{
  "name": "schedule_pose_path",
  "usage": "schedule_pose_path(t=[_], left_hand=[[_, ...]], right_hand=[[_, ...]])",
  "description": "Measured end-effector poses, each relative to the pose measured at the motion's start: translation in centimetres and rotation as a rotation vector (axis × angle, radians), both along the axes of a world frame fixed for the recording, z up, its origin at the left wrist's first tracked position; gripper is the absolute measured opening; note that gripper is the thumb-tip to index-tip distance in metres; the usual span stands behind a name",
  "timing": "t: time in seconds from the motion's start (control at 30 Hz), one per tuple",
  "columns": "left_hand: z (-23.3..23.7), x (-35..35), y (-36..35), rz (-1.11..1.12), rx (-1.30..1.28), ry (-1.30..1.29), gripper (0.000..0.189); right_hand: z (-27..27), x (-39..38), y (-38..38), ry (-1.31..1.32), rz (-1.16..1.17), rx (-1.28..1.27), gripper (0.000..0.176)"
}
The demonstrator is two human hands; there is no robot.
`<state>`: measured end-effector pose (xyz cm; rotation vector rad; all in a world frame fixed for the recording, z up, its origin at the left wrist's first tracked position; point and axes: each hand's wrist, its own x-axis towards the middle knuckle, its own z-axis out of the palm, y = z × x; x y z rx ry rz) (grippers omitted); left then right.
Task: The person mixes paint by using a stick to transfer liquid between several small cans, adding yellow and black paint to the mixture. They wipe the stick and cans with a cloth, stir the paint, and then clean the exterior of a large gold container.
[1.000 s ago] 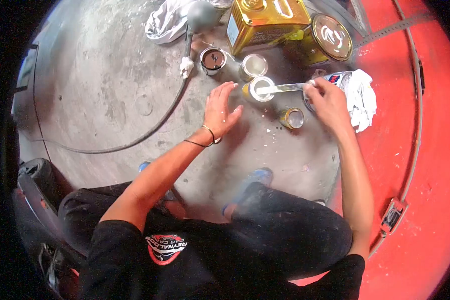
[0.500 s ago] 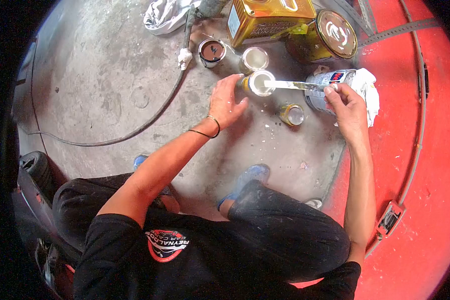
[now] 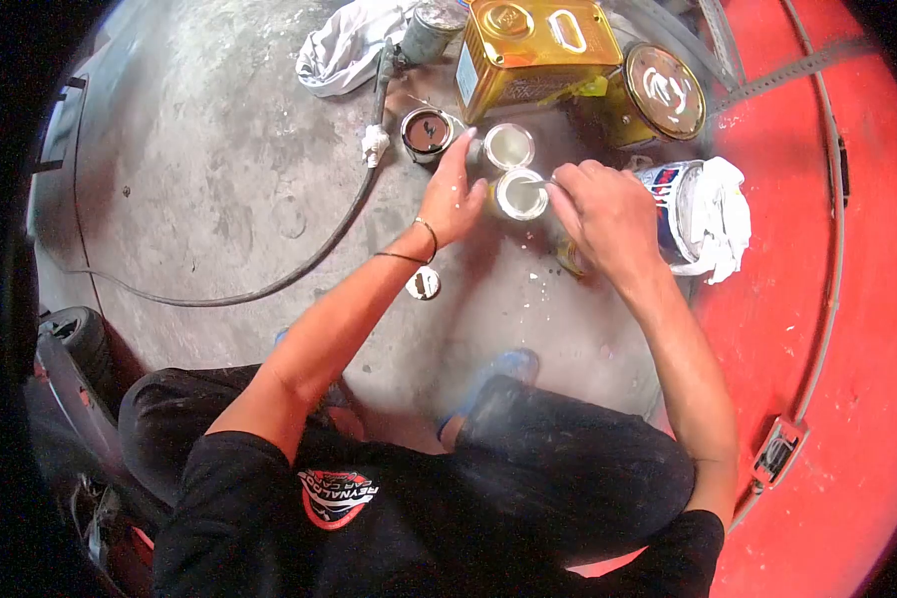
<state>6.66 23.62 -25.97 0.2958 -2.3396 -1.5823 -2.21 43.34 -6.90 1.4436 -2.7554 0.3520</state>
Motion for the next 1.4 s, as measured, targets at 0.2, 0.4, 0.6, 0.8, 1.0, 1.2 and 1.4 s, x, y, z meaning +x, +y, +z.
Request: schedule_pose_path(t=[0.2,0.4,0.6,0.8,1.0,1.2,1.4], left_hand=[[-1.5,-5.1,-2.0,-0.292,0.020,0.044,0.096],[-1.0,-6.8,-3.2,-0.388,-0.102,0.009,0.095],[2.0,-5.6,-2.4,-0.277,-0.042,0.103,0.079],[9.7,-2.2,-2.5,-0.205,0.195,0.307,0.080],[17.0,-0.5,-1.6,-0.222,0.350,0.537,0.093],[18.3,0.7,-4.5,-0.310,0.102,0.490,0.085],[14.6,2.6,-6.6,-0.233,-0.328,0.261,0.075]], right_hand=[[-2.9,-0.1,-0.4,0.043,0.091,0.087,0.014],[-4.6,-0.1,-0.2,-0.204,-0.022,0.049,0.019],[-3.2,0.9,1.1,-0.239,-0.119,-0.018,0.020],[-0.5,1.3,1.7,-0.270,-0.295,-0.102,0.020],[0.8,0.7,2.6,-0.356,-0.455,-0.141,0.023],[-0.4,0.3,6.0,-0.532,-0.601,-0.299,0.028],[-0.6,1.6,9.2,-0.825,-0.863,-0.506,0.030]])
